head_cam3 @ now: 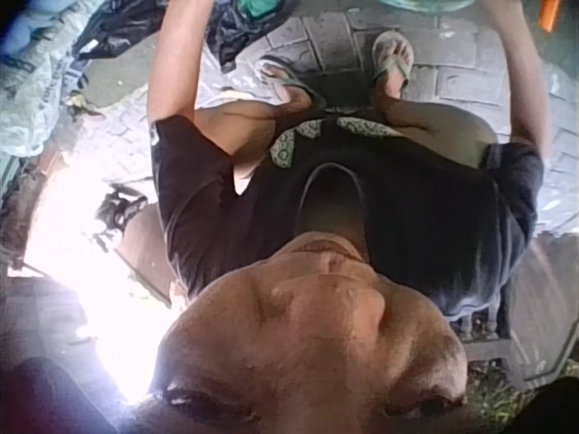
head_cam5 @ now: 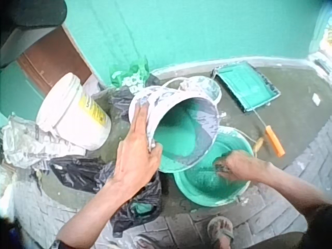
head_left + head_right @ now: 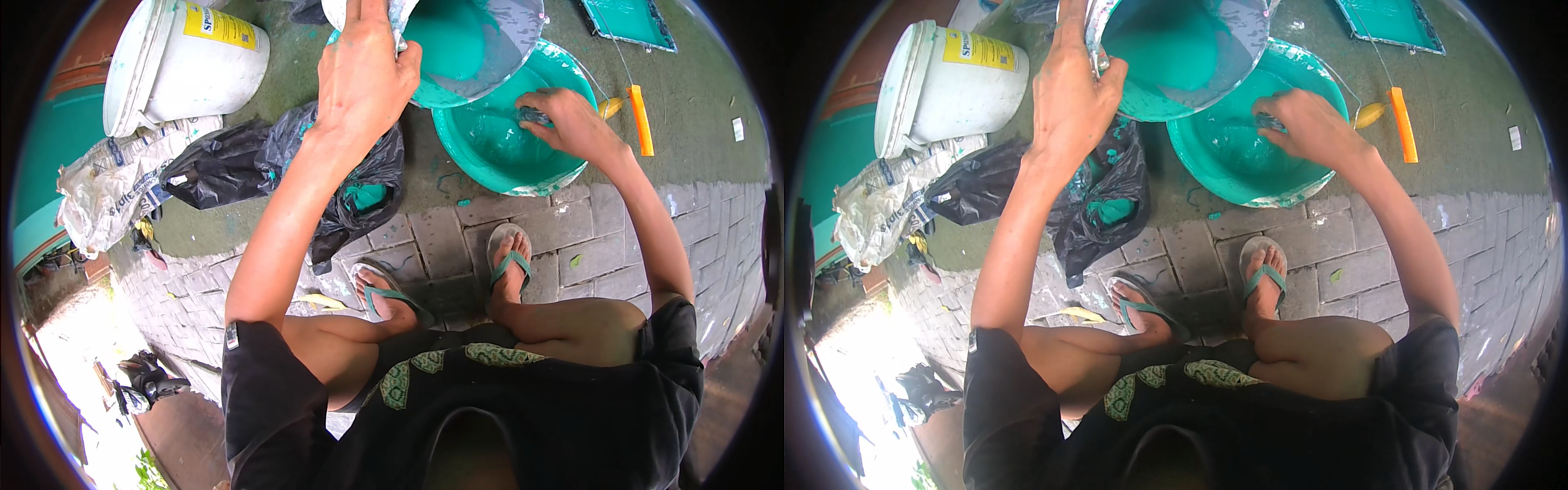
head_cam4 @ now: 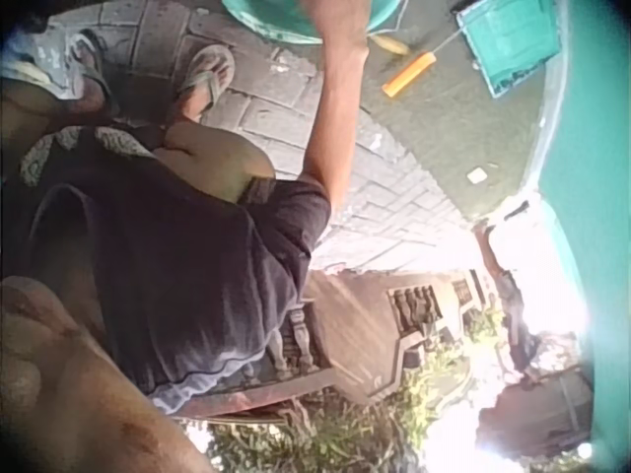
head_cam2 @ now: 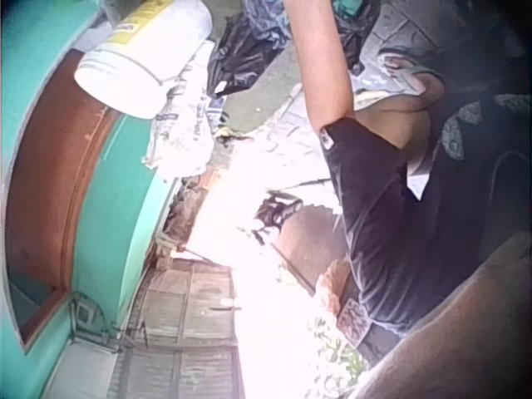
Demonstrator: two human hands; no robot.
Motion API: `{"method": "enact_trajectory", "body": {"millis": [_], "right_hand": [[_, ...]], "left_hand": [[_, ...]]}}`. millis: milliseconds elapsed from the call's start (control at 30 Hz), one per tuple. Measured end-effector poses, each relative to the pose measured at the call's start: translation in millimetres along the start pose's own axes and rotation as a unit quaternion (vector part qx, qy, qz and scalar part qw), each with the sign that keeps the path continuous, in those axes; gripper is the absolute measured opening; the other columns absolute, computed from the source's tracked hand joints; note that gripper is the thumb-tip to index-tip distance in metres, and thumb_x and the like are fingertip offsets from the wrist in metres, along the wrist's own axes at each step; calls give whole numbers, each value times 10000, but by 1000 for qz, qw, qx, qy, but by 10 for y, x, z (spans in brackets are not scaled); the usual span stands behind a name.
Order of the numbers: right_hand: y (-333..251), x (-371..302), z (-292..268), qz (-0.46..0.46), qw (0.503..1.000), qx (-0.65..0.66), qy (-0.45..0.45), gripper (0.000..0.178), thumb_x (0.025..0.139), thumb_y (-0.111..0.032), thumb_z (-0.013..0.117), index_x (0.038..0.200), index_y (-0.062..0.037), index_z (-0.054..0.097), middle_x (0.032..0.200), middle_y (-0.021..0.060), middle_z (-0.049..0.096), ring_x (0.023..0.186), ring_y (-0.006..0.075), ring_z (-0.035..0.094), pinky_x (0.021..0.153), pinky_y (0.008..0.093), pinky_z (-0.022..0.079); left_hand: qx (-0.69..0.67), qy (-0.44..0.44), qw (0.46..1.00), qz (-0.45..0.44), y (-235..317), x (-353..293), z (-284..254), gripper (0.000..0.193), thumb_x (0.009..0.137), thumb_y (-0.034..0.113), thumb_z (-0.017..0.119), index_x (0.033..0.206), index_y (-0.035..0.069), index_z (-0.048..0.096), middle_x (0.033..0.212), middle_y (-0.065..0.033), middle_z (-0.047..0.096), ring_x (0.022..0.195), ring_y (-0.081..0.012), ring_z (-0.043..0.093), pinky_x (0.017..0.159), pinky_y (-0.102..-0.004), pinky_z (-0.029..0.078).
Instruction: The person mixes green paint by pouring it from a small bucket into a larger bowl and stirring it with a brush.
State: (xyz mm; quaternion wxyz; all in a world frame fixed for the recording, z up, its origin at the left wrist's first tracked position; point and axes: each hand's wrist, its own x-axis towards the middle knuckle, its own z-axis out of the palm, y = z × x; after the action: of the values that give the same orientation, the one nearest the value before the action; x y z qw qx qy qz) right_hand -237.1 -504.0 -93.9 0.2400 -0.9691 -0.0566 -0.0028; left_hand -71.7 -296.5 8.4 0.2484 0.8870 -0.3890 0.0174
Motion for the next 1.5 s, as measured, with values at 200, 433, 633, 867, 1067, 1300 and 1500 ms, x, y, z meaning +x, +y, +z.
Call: {"method": "enact_trajectory", "body": {"millis": [200,433,633,867,1067,1300,1500], "right_hand": [[93,61,-5,52,996,-67,10,288,784,-113,707,1044,-9,638,893,190,640,816,380,624,695,448,499],[67,33,-71,124,992,-13,0,241,795,-151,696,952,30,664,728,211,646,714,369,645,671,427,517],[22,-21,-48,118,990,79,-25,239,815,-174,714,931,31,671,705,182,637,645,287,632,608,383,482],[-80,0,-123,88,975,192,-66,236,820,-200,712,942,0,692,709,149,629,675,253,618,636,361,472],[-109,11,-443,88,983,152,-43,254,800,-194,724,971,-10,694,703,145,622,664,212,609,611,341,452],[-91,79,-606,130,990,10,50,237,801,-171,713,970,-7,690,730,189,634,676,308,626,645,390,478],[379,131,-96,50,999,6,19,261,807,-135,702,1025,4,665,860,206,669,745,343,657,692,401,513]], "left_hand": [[-11,-12,1000,-16,35,-44,-31,817,753,24,621,1460,-15,212,1472,-279,320,999,-491,585,853,-481,506],[-6,1,1000,3,-10,-38,-2,814,758,29,620,1463,9,215,1474,-279,315,991,-486,590,852,-484,507],[2,5,1000,3,-38,-19,25,810,755,39,620,1461,-4,227,1476,-275,318,974,-473,601,834,-483,513],[4,-14,1000,-13,34,-15,-19,805,755,41,613,1459,-6,227,1473,-275,326,910,-463,622,804,-478,519],[1,-14,1000,-13,27,-11,-21,806,752,37,614,1458,-2,228,1467,-280,330,920,-469,616,810,-484,517],[-4,3,1000,6,-18,-31,-10,815,747,28,623,1458,-1,225,1456,-286,343,983,-494,588,843,-493,506],[4,4,1000,8,-9,-17,-1,812,749,25,623,1457,-2,226,1453,-284,347,1025,-493,572,866,-493,499]]}}
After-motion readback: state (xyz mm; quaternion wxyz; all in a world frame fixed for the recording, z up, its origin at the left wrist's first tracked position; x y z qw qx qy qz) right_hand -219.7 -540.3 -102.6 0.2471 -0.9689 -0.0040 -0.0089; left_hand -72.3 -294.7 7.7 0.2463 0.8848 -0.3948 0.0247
